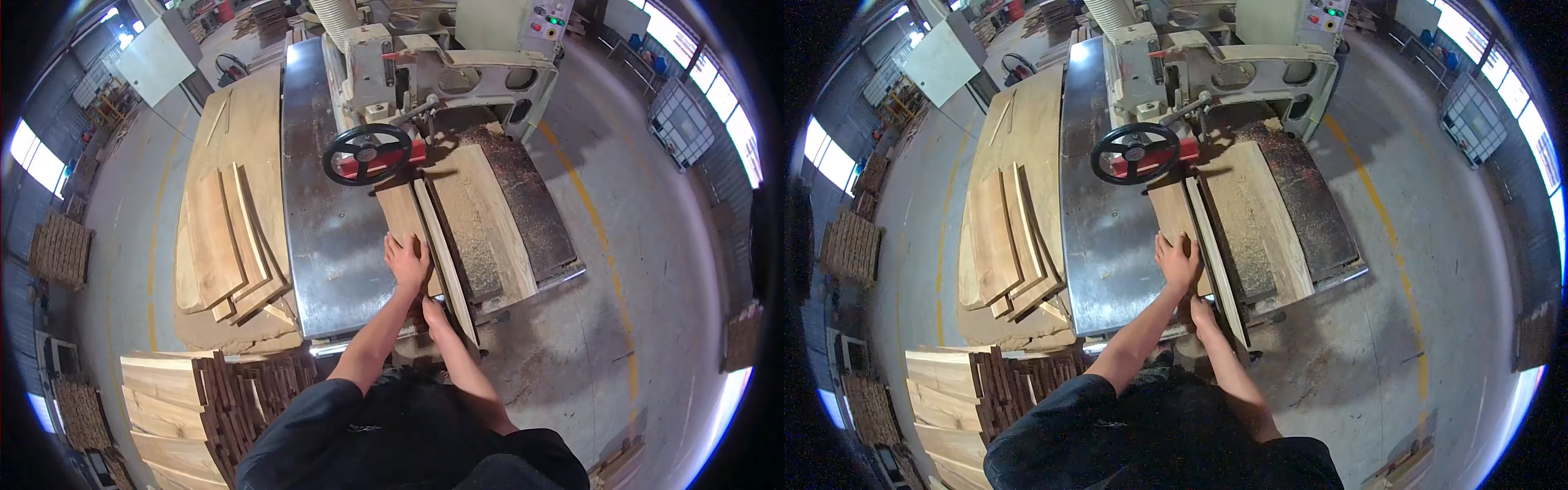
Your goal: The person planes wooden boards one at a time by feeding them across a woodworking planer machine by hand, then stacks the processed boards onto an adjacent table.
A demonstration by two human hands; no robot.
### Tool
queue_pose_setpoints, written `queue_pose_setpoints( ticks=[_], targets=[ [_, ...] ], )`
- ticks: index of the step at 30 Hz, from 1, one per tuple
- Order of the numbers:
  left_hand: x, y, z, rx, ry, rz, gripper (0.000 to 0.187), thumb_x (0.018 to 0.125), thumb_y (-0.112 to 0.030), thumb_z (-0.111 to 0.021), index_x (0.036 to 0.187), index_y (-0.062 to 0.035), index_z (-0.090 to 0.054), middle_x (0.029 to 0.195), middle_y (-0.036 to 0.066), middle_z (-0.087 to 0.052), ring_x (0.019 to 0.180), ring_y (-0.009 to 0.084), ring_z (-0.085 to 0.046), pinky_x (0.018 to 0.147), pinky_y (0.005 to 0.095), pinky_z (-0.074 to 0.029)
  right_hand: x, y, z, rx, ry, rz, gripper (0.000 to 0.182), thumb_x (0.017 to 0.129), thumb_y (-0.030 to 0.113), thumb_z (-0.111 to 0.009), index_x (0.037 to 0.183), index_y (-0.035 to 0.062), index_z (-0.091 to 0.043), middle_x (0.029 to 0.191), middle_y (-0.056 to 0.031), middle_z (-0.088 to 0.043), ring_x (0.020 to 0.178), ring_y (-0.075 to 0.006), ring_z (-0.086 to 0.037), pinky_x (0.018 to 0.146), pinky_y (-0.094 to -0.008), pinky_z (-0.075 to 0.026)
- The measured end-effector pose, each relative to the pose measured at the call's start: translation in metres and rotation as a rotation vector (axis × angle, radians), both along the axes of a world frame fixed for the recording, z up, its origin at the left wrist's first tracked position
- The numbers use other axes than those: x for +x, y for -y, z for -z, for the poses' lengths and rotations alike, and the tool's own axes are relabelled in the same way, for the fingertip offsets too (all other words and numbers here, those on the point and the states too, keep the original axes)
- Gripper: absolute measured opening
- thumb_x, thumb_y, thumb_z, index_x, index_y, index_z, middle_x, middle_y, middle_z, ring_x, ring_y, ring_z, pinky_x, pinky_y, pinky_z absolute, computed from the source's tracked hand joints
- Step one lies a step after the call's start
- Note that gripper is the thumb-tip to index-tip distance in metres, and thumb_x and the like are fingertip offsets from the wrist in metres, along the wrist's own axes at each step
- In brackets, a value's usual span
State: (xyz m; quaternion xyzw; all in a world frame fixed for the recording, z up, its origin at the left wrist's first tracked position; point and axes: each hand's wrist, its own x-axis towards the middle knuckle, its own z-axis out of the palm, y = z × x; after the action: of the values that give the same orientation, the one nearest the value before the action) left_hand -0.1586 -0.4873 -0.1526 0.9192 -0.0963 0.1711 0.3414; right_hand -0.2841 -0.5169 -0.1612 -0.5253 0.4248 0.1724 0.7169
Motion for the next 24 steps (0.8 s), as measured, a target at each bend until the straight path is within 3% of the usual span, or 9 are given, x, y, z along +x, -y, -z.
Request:
queue_pose_setpoints(
  ticks=[2,3,6,7,11,14,16,17,24],
  targets=[
    [0.017,0.002,-0.002,-0.015,0.0,0.004,0.043,0.086,-0.038,-0.065,0.12,-0.0127,-0.063,0.143,0.037,-0.037,0.137,0.0498,-0.032,0.108,0.0581,-0.029,0.012,-0.004,-0.008,-0.151,-0.005,-0.028,0.065,0.101,0.046,-0.04,0.143,-0.0031,-0.043,0.145,-0.0223,-0.047,0.134,-0.0335,-0.045,0.106,-0.0434,-0.038],
    [0.025,0.004,-0.004,-0.03,0.006,-0.003,0.042,0.086,-0.038,-0.066,0.119,-0.0127,-0.064,0.143,0.036,-0.038,0.137,0.0497,-0.032,0.108,0.0579,-0.03,0.028,-0.006,0.051,-0.203,0.047,0.08,0.043,0.104,0.037,-0.037,0.113,0.0028,-0.062,0.095,-0.009,-0.065,0.073,-0.0187,-0.062,0.061,-0.0339,-0.049],
    [0.031,0.006,-0.002,-0.022,0.002,-0.022,0.041,0.086,-0.038,-0.066,0.117,-0.0126,-0.064,0.142,0.036,-0.039,0.136,0.0493,-0.033,0.107,0.0576,-0.03,0.035,-0.005,0.047,-0.14,0.073,0.132,0.041,0.105,0.037,-0.036,0.105,0.0048,-0.062,0.088,-0.0075,-0.065,0.066,-0.0179,-0.062,0.05,-0.0323,-0.046],
    [0.031,0.006,-0.003,-0.031,0.023,-0.025,0.04,0.085,-0.037,-0.067,0.117,-0.0123,-0.064,0.142,0.035,-0.039,0.136,0.0493,-0.033,0.107,0.0575,-0.03,0.032,-0.001,0.066,-0.169,0.074,0.021,0.041,0.105,0.038,-0.036,0.1,0.0055,-0.061,0.08,-0.0047,-0.065,0.06,-0.0164,-0.061,0.047,-0.0326,-0.044],
    [0.029,0.003,-0.006,-0.06,0.008,-0.019,0.04,0.085,-0.037,-0.067,0.116,-0.0119,-0.065,0.141,0.036,-0.039,0.136,0.0495,-0.033,0.108,0.0572,-0.03,0.03,-0.005,0.096,-0.228,0.001,0.08,0.043,0.105,0.039,-0.035,0.093,0.0069,-0.06,0.074,-0.0029,-0.064,0.053,-0.0145,-0.058,0.042,-0.0327,-0.041],
    [0.029,0.003,-0.006,-0.078,0.03,-0.008,0.039,0.085,-0.036,-0.067,0.116,-0.0113,-0.065,0.142,0.036,-0.039,0.136,0.0495,-0.033,0.109,0.0569,-0.03,0.031,-0.006,0.084,-0.276,0.04,0.046,0.046,0.104,0.04,-0.036,0.094,0.0035,-0.063,0.078,-0.007,-0.066,0.059,-0.017,-0.061,0.048,-0.0337,-0.044],
    [0.029,0.004,-0.006,-0.068,0.01,-0.006,0.039,0.085,-0.036,-0.067,0.116,-0.0111,-0.065,0.143,0.036,-0.038,0.137,0.0494,-0.032,0.109,0.0567,-0.03,0.03,-0.009,0.015,-0.203,-0.023,-0.027,0.058,0.103,0.043,-0.034,0.125,-0.0052,-0.058,0.126,-0.0262,-0.06,0.119,-0.0395,-0.056,0.097,-0.0445,-0.045],
    [0.029,0.003,-0.007,-0.067,0.013,-0.01,0.039,0.085,-0.036,-0.067,0.116,-0.0111,-0.065,0.143,0.036,-0.038,0.137,0.0494,-0.032,0.109,0.0567,-0.03,0.03,-0.013,-0.012,-0.32,-0.04,-0.039,0.056,0.103,0.04,-0.032,0.118,-0.0061,-0.061,0.119,-0.0264,-0.062,0.114,-0.0393,-0.059,0.095,-0.0448,-0.046],
    [0.027,0.002,-0.007,-0.069,-0.017,-0.001,0.042,0.086,-0.036,-0.067,0.119,-0.0113,-0.063,0.143,0.036,-0.037,0.137,0.0492,-0.032,0.109,0.0566,-0.03,0.029,-0.012,0.043,-0.356,0.011,-0.012,0.055,0.103,0.039,-0.034,0.122,-0.0066,-0.059,0.127,-0.0283,-0.058,0.121,-0.0417,-0.055,0.098,-0.0456,-0.044]
  ],
)
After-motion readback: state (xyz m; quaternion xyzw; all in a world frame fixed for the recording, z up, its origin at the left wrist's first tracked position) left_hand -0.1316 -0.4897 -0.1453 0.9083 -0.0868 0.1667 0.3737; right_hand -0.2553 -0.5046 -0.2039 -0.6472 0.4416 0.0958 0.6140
